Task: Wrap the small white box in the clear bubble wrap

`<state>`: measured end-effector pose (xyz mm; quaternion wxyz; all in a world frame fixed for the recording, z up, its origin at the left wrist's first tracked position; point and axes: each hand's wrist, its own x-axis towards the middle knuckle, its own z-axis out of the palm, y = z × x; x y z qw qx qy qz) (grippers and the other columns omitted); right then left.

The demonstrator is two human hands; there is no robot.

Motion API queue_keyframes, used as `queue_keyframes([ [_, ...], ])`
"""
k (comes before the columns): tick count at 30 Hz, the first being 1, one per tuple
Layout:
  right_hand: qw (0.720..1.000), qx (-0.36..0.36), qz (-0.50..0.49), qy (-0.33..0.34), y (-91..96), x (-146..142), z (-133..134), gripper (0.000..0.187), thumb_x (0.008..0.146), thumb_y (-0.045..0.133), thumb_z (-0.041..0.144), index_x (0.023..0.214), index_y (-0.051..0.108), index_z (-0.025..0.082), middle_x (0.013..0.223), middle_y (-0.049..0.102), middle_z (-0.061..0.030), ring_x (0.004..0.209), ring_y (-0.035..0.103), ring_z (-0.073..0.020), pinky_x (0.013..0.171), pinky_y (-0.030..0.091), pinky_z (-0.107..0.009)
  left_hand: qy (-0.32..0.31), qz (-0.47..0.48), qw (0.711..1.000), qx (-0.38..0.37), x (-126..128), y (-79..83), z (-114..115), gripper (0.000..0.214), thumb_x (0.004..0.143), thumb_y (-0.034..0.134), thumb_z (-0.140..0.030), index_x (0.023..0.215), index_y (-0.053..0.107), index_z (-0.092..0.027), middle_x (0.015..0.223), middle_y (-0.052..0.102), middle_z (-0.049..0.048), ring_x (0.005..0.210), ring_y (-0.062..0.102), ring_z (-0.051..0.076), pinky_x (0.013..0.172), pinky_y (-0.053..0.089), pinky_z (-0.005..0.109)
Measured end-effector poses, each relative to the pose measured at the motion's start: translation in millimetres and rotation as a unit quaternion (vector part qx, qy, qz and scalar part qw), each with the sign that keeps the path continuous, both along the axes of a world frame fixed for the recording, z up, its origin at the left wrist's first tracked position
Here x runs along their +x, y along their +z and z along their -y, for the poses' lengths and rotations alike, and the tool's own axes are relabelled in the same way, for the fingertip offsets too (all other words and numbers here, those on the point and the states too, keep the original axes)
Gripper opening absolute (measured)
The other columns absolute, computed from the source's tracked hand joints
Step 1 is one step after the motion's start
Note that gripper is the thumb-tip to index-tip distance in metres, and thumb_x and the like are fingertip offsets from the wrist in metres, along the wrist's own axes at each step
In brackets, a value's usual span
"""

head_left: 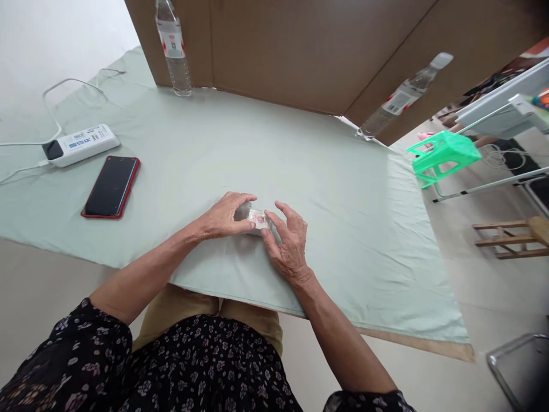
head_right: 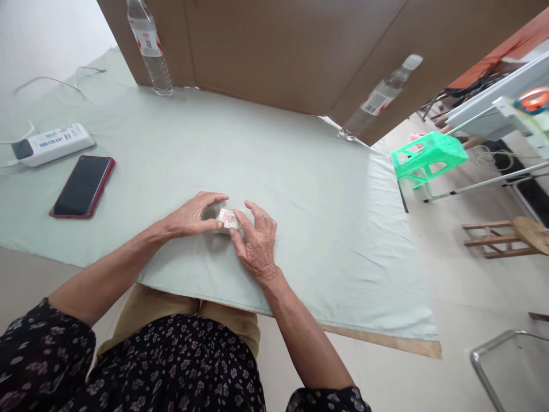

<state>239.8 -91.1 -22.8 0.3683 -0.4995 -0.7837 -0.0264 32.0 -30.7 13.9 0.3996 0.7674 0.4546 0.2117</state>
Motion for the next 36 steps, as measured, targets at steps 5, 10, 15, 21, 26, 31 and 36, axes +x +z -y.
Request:
queue_keyframes([
  [5, 0.999, -0.011, 0.031, 0.008, -1.0, -0.2, 0.2, 0.037, 0.098, 0.055, 0.034, 0.134, 0.058, 0.027, 0.147, 0.054, -0.0125, 0.133, 0.052, -0.0304, 0.105, 0.042, -0.048, -0.036, -0.032, 0.997, 0.055, 2.7, -10.6, -0.4, 0.076, 0.073, 0.071, -0.045, 0.142, 0.054, -0.018, 0.146, 0.056, 0.0142, 0.135, 0.048, 0.037, 0.116, 0.036, 0.052],
  [10, 0.997, -0.015, 0.08, 0.002, 0.4, -1.7, -2.5, 0.03, 0.097, 0.056, 0.035, 0.125, 0.064, 0.028, 0.147, 0.054, -0.0118, 0.133, 0.051, -0.0314, 0.105, 0.04, -0.049, -0.041, -0.049, 0.996, 0.069, 4.2, -13.2, -0.5, 0.071, 0.076, 0.067, -0.04, 0.141, 0.054, -0.017, 0.141, 0.06, 0.0139, 0.13, 0.052, 0.036, 0.112, 0.039, 0.05],
  [15, 0.999, -0.008, 0.037, 0.016, 2.1, -2.5, -3.1, 0.024, 0.097, 0.057, 0.034, 0.116, 0.067, 0.025, 0.142, 0.058, -0.013, 0.129, 0.055, -0.0296, 0.104, 0.042, -0.048, -0.045, -0.055, 0.996, 0.062, 5.1, -10.3, 1.8, 0.07, 0.076, 0.066, -0.039, 0.141, 0.054, -0.015, 0.138, 0.061, 0.0145, 0.127, 0.053, 0.035, 0.11, 0.04, 0.049],
  [21, 0.996, -0.03, -0.09, 0.001, 2.7, 3.8, -4.1, 0.019, 0.097, 0.055, 0.028, 0.11, 0.069, 0.025, 0.132, 0.064, -0.01, 0.121, 0.061, -0.026, 0.104, 0.046, -0.047, -0.045, -0.015, 0.997, 0.066, 6.8, -13.9, 3.7, 0.07, 0.073, 0.063, -0.027, 0.142, 0.052, -0.02, 0.142, 0.059, 0.0108, 0.126, 0.053, 0.031, 0.109, 0.042, 0.046],
  [26, 0.994, -0.056, -0.091, 0.016, 19.8, 10.1, -5.4, 0.019, 0.097, 0.055, 0.027, 0.109, 0.069, 0.026, 0.127, 0.067, -0.0098, 0.12, 0.063, -0.0265, 0.101, 0.05, -0.048, -0.009, 0.018, 0.998, 0.058, 5.7, -20.2, -0.6, 0.074, 0.07, 0.061, -0.022, 0.143, 0.051, -0.018, 0.137, 0.061, 0.0107, 0.12, 0.056, 0.028, 0.104, 0.047, 0.041],
  [31, 0.987, -0.131, 0.036, 0.081, 44.7, 14.0, -12.0, 0.024, 0.095, 0.057, 0.026, 0.116, 0.068, 0.025, 0.131, 0.066, -0.0102, 0.119, 0.062, -0.0277, 0.097, 0.052, -0.047, 0.028, 0.036, 0.998, 0.034, 3.3, -25.0, -5.7, 0.076, 0.071, 0.062, -0.024, 0.146, 0.049, -0.017, 0.137, 0.059, 0.0124, 0.117, 0.058, 0.028, 0.102, 0.048, 0.04],
  [36, 0.991, -0.101, 0.058, 0.068, 40.2, 5.8, -39.4, 0.025, 0.097, 0.053, 0.025, 0.115, 0.07, 0.025, 0.132, 0.065, -0.0109, 0.12, 0.06, -0.028, 0.096, 0.049, -0.046, 0.028, 0.039, 0.998, 0.041, 3.8, -26.4, -6.7, 0.078, 0.069, 0.062, -0.023, 0.146, 0.048, -0.016, 0.134, 0.06, 0.0134, 0.117, 0.058, 0.029, 0.103, 0.048, 0.042],
])
